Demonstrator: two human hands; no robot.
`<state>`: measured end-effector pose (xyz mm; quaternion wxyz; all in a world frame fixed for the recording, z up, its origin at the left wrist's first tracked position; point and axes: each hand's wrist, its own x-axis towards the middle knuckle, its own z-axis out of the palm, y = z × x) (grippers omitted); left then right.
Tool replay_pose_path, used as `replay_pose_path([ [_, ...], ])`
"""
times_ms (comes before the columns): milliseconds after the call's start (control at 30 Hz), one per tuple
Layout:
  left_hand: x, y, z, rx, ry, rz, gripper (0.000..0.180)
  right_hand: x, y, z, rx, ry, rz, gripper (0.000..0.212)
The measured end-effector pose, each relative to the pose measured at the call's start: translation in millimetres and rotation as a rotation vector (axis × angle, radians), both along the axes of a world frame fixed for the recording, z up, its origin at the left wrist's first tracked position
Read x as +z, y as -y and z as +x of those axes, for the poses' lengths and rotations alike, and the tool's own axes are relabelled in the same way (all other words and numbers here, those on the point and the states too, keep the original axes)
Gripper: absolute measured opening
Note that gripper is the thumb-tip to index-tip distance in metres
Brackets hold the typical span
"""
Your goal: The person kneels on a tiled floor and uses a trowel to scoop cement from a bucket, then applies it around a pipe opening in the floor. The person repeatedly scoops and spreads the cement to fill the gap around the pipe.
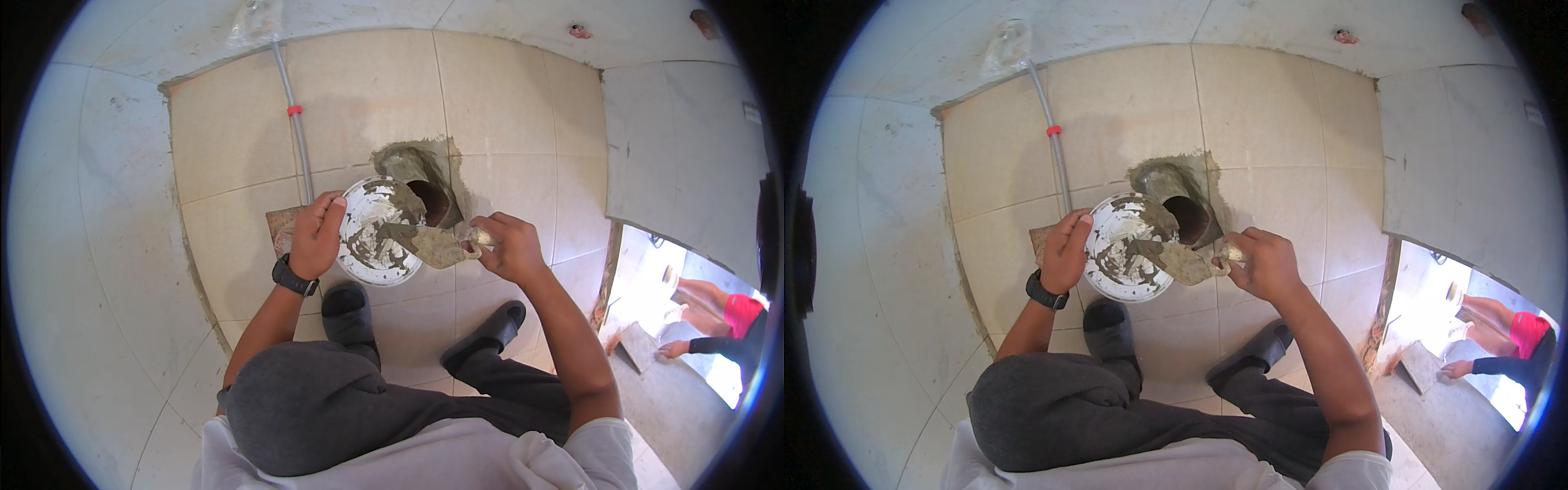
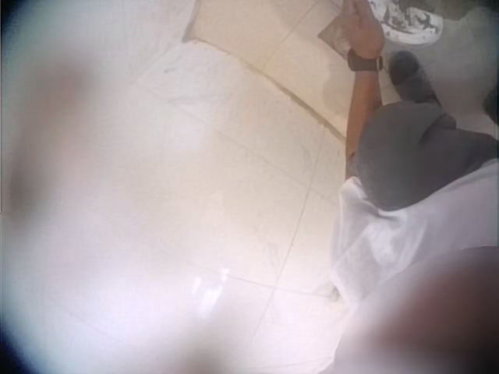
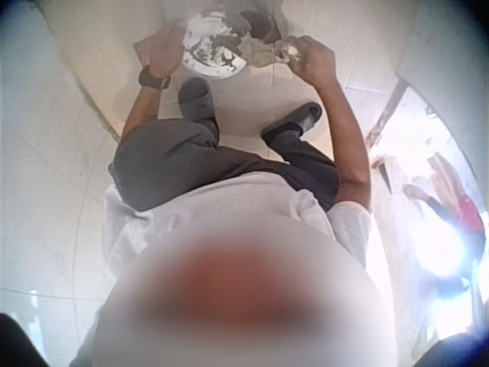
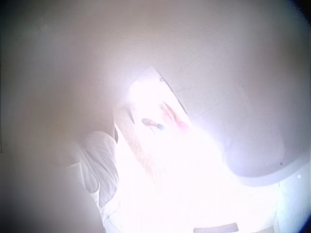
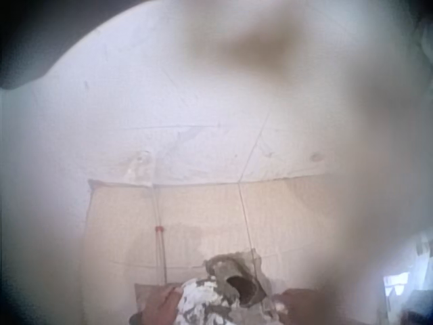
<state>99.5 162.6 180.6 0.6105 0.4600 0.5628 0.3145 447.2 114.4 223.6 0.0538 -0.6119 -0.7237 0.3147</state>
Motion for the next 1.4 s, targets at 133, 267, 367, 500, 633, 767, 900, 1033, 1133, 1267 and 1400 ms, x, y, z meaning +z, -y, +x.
replay_pose_path([
  [133, 2.3, 0.3, -1.7, -0.011, -0.016, 0.013, 0.029, 3.2, 0.1, 1.6, 0.068, -0.079, -0.120, 0.036],
  [267, -4.2, 5.0, -7.0, -0.047, -0.121, 0.103, 0.030, 11.2, 4.1, 24.6, -0.003, -0.174, -0.123, 0.034],
  [367, -13.1, 10.4, -7.3, 0.012, -0.148, 0.105, 0.030, 21.4, 5.6, 59.2, -0.031, -0.138, -0.127, 0.033],
  [500, -21.5, 14.2, -6.7, 0.079, -0.078, 0.147, 0.031, 19.5, 14.6, 91.6, 0.002, 0.026, -0.066, 0.033],
  [633, -21.0, 21.1, -7.1, 0.085, -0.086, 0.189, 0.032, 6.3, 25.0, 102.1, 0.084, 0.228, -0.036, 0.033],
  [767, -19.4, 23.3, -5.8, 0.112, -0.042, 0.171, 0.033, -13.4, 19.8, 87.5, 0.205, 0.366, -0.005, 0.033],
  [900, -16.5, 23.5, -8.6, 0.096, -0.062, 0.198, 0.033, -19.5, 8.6, 68.9, 0.334, 0.416, 0.082, 0.031],
  [1033, -15.3, 24.0, -7.8, 0.111, -0.035, 0.185, 0.033, -14.0, -4.6, 62.9, 0.457, 0.442, 0.179, 0.024],
  [1133, -14.4, 24.2, -6.7, 0.126, -0.008, 0.179, 0.033, -10.5, -11.3, 58.0, 0.534, 0.442, 0.224, 0.020],
  [1267, -13.1, 25.0, -7.2, 0.151, 0.028, 0.145, 0.033, -7.6, -17.1, 44.1, 0.610, 0.452, 0.243, 0.015],
  [1400, -13.1, 26.3, -8.7, 0.148, -0.004, 0.155, 0.033, -2.2, -16.6, 21.3, 0.717, 0.501, 0.272, 0.013],
])
